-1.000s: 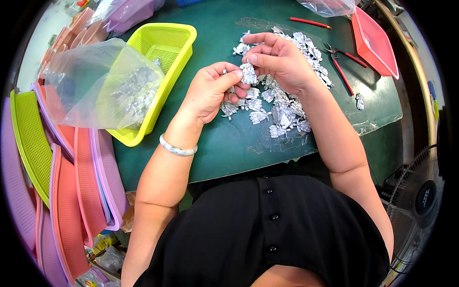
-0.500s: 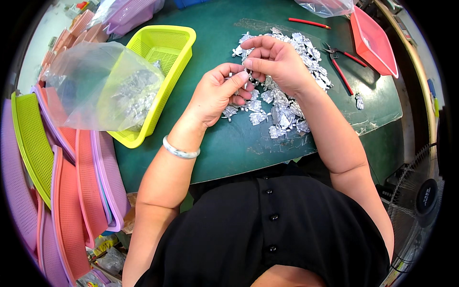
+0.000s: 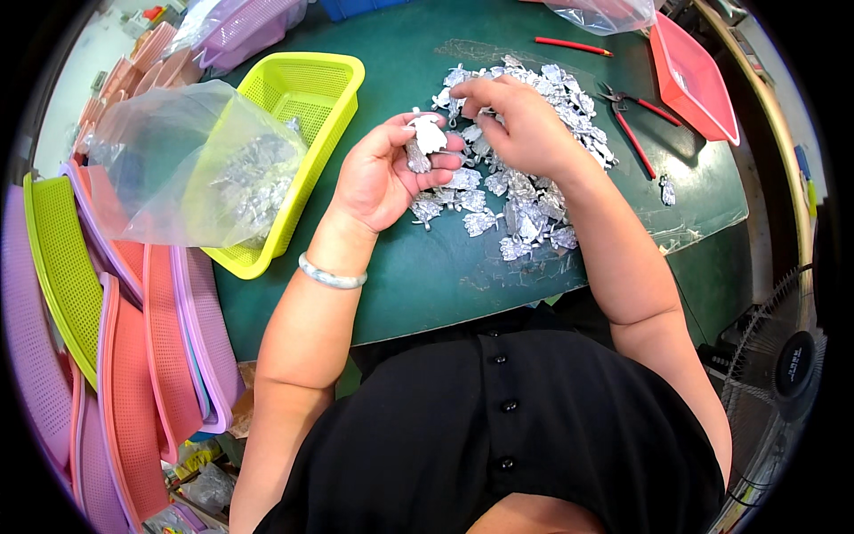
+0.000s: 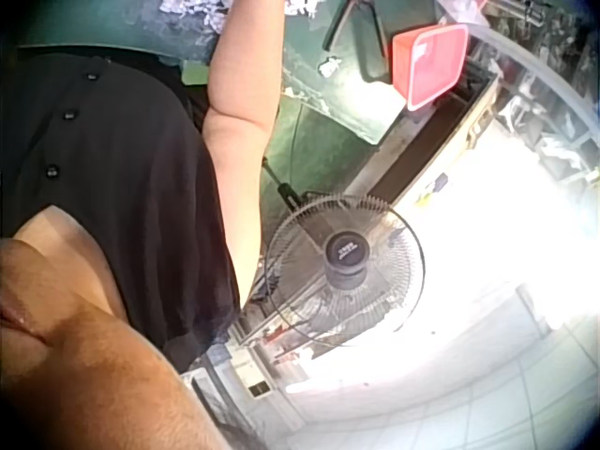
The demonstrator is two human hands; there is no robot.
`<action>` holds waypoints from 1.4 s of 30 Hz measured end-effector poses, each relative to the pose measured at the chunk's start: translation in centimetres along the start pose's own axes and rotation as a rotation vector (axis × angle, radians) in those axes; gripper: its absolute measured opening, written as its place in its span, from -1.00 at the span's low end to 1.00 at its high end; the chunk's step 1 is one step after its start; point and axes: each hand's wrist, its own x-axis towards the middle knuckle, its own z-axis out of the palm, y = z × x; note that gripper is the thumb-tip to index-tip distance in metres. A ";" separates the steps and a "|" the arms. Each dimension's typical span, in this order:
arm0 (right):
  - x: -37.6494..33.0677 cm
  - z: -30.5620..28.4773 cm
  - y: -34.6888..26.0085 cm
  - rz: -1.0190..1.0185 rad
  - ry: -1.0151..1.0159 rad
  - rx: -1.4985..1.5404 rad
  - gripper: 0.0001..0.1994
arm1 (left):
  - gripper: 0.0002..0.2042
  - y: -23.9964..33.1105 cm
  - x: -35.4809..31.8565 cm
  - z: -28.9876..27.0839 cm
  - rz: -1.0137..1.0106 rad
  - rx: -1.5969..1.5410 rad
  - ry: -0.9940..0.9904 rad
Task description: The person sits at a green workbench and sorts small, silver-colored metal pieces by hand. They pick up individual pieces from a large pile, inspect them, and place them into a yellow plastic basket.
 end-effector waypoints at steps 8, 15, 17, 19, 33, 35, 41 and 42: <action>-0.2 -0.2 -1.1 -0.069 -0.197 -0.193 -0.54 | -0.83 0.0 0.1 -1.2 0.027 -0.007 0.175; -0.3 0.3 -1.5 -0.081 -0.233 -0.200 -0.55 | -0.84 0.0 0.1 -0.1 0.026 0.086 0.323; -0.3 0.6 -1.5 -0.093 -0.221 -0.232 -0.55 | -0.85 -0.1 0.1 -0.3 0.026 0.153 0.317; -0.3 0.9 -1.7 -0.098 -0.219 -0.257 -0.55 | -0.87 -0.2 0.0 -0.1 0.049 0.232 0.353; -0.3 1.0 -1.8 -0.142 -0.162 -0.297 -0.54 | -0.85 -0.5 0.0 0.9 0.119 0.550 0.410; -0.2 1.2 -2.0 -0.111 -0.186 -0.309 -0.53 | -0.85 -0.5 0.0 0.8 0.119 0.578 0.410; 0.0 1.3 -1.8 -0.070 -0.145 -0.248 -0.52 | -0.85 -0.6 0.2 0.6 0.119 0.613 0.406; 0.1 1.3 -1.7 -0.048 -0.133 -0.222 -0.52 | -0.86 -0.6 0.2 0.6 0.122 0.623 0.407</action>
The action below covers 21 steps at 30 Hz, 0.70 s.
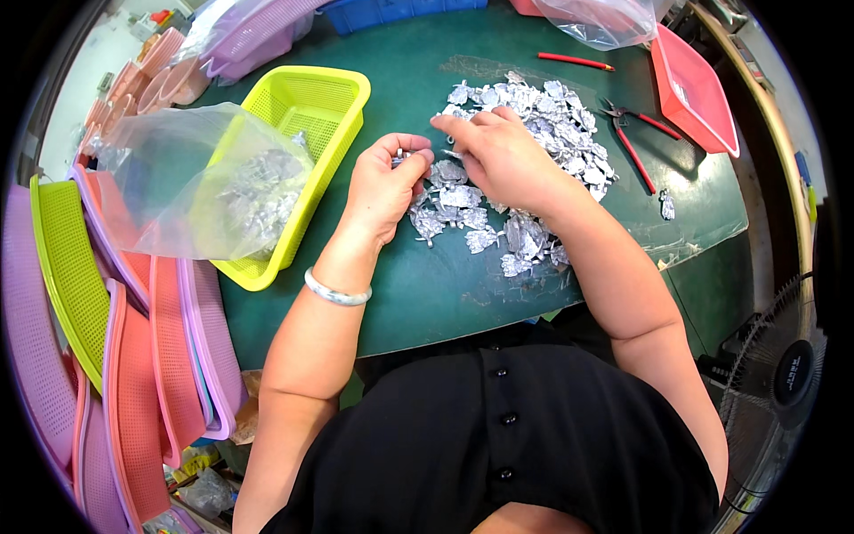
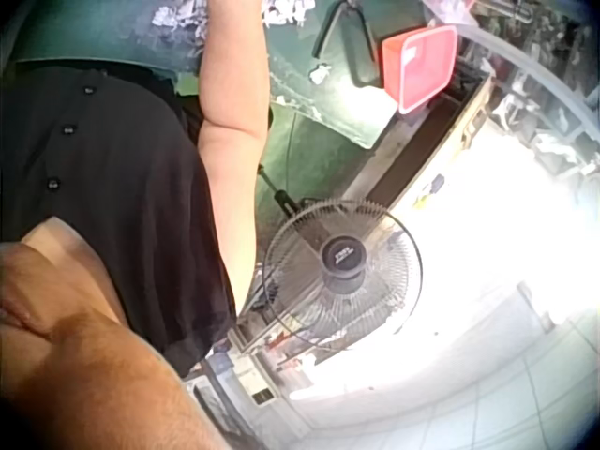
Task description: The person sits at a green workbench and sorts small, silver-colored metal pieces by hand. They pick up individual pieces from a large pile, inspect them, and place them into a yellow plastic basket.
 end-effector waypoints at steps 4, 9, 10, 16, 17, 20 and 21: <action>0.0 -0.6 0.6 0.149 0.017 0.443 -0.54 | -0.87 0.0 -0.1 0.1 -0.004 0.025 -0.008; -0.2 -0.3 0.8 0.147 0.085 0.801 -0.57 | -0.91 0.2 -0.3 0.2 -0.008 0.110 -0.077; -0.2 -0.3 0.8 0.161 0.086 0.845 -0.58 | -0.92 0.3 -0.3 0.1 -0.039 0.054 -0.099; 0.3 -0.9 1.3 0.328 0.139 1.282 -0.60 | -0.94 0.6 -0.6 0.1 -0.174 -0.326 -0.150; 0.3 -0.8 1.5 0.324 0.136 1.342 -0.60 | -0.94 0.5 -0.6 0.2 -0.176 -0.356 -0.147; 0.4 -1.0 1.1 0.350 0.154 1.393 -0.59 | -0.94 0.6 -0.6 0.2 -0.196 -0.395 -0.157; 0.4 -1.0 1.1 0.357 0.152 1.398 -0.59 | -0.94 0.6 -0.7 0.2 -0.205 -0.400 -0.164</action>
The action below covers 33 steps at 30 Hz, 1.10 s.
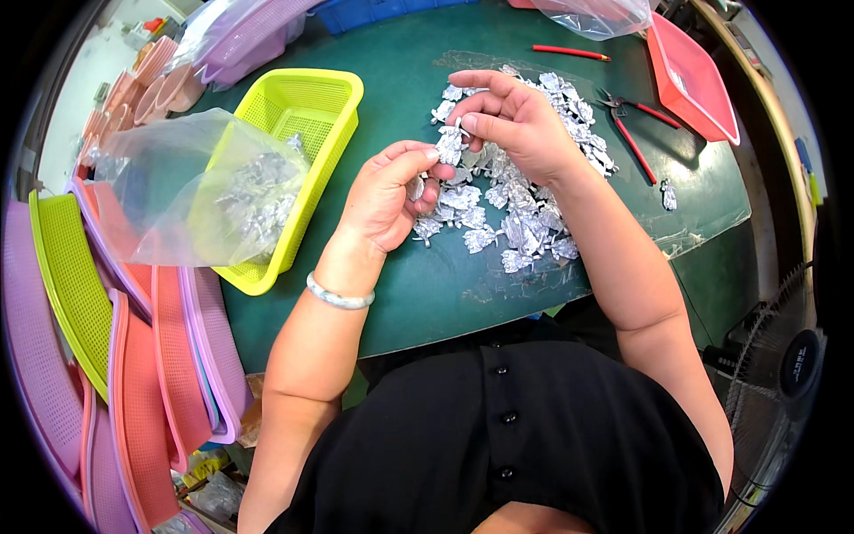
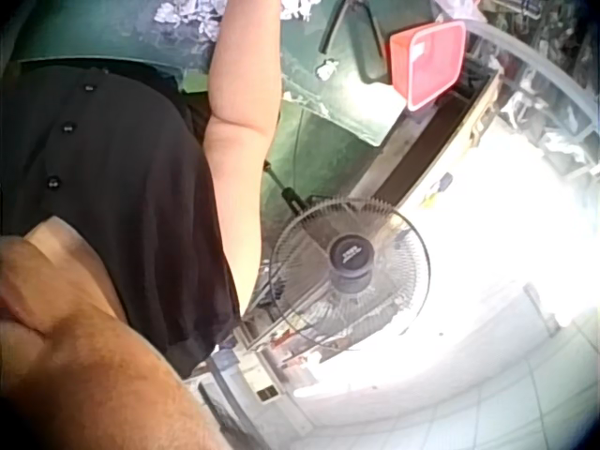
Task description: The person sits at a green workbench and sorts small, silver-colored metal pieces by hand. They pick up individual pieces from a large pile, inspect them, and place them into a yellow plastic basket.
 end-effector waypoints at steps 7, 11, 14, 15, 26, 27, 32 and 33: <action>0.0 0.0 0.1 0.021 0.005 0.005 -0.62 | -0.93 -0.2 0.0 0.0 0.007 0.035 -0.036; -0.1 -0.2 0.1 0.027 -0.031 -0.028 -0.63 | -0.93 -0.3 -0.1 -0.1 0.010 0.060 -0.056; 0.0 -0.3 0.2 0.026 -0.047 -0.037 -0.63 | -0.93 -0.2 -0.4 0.2 0.002 0.072 -0.063; 0.0 -0.4 0.2 0.027 -0.055 -0.031 -0.63 | -0.94 -0.1 -0.4 0.3 0.001 0.076 -0.065; 0.0 -0.4 0.1 0.023 -0.070 -0.006 -0.64 | -0.89 -0.3 -0.4 0.4 0.024 0.122 -0.057; -0.1 -0.4 0.1 0.019 -0.068 -0.008 -0.64 | -0.87 -0.3 -0.4 0.5 0.026 0.130 -0.051; -0.3 0.2 0.2 -0.059 -0.034 -0.130 -0.66 | -0.78 -0.7 -0.4 1.3 0.122 0.195 -0.062; -0.4 0.4 0.3 -0.065 -0.036 -0.157 -0.67 | -0.77 -0.8 -0.5 1.3 0.137 0.225 -0.057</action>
